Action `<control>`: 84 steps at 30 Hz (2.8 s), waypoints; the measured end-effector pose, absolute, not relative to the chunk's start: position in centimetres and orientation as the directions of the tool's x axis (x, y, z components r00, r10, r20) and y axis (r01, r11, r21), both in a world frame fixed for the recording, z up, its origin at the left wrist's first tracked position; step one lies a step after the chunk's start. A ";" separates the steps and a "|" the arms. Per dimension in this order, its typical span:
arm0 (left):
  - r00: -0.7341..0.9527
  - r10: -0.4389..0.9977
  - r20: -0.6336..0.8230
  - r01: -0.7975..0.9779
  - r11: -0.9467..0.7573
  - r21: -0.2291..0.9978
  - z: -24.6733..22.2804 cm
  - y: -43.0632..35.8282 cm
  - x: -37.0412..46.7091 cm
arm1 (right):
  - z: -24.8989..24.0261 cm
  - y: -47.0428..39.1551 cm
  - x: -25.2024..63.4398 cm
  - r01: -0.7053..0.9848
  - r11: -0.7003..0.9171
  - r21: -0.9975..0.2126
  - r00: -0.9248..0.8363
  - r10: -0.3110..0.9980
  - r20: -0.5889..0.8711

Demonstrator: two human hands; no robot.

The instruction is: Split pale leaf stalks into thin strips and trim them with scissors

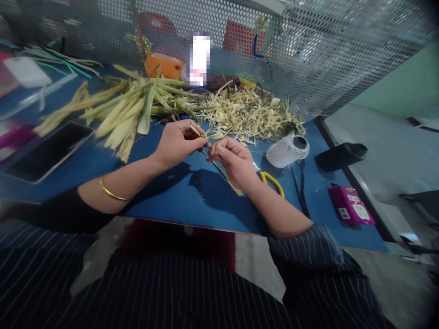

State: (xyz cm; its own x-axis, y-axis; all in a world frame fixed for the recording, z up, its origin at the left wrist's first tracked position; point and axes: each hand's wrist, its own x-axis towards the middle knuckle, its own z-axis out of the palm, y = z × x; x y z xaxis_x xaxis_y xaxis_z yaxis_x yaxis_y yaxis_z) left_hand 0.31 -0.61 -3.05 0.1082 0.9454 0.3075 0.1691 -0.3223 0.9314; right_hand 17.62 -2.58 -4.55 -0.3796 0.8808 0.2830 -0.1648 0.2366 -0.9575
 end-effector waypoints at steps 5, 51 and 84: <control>0.243 0.911 0.332 0.448 -0.409 0.795 -3.1 -1.0 0.2 | -3.4 -3.5 17.9 0.144 0.520 -0.842 -0.431 0.799 0.420; 0.137 0.974 0.179 0.168 -0.201 0.965 -2.3 -0.5 -0.1 | -4.3 -2.8 18.2 0.489 0.571 -0.660 -0.389 0.820 0.421; 0.506 0.862 0.011 0.309 -0.194 0.931 -3.0 -1.1 -0.1 | -3.6 -2.4 19.2 0.578 0.656 -0.485 -0.387 0.744 0.545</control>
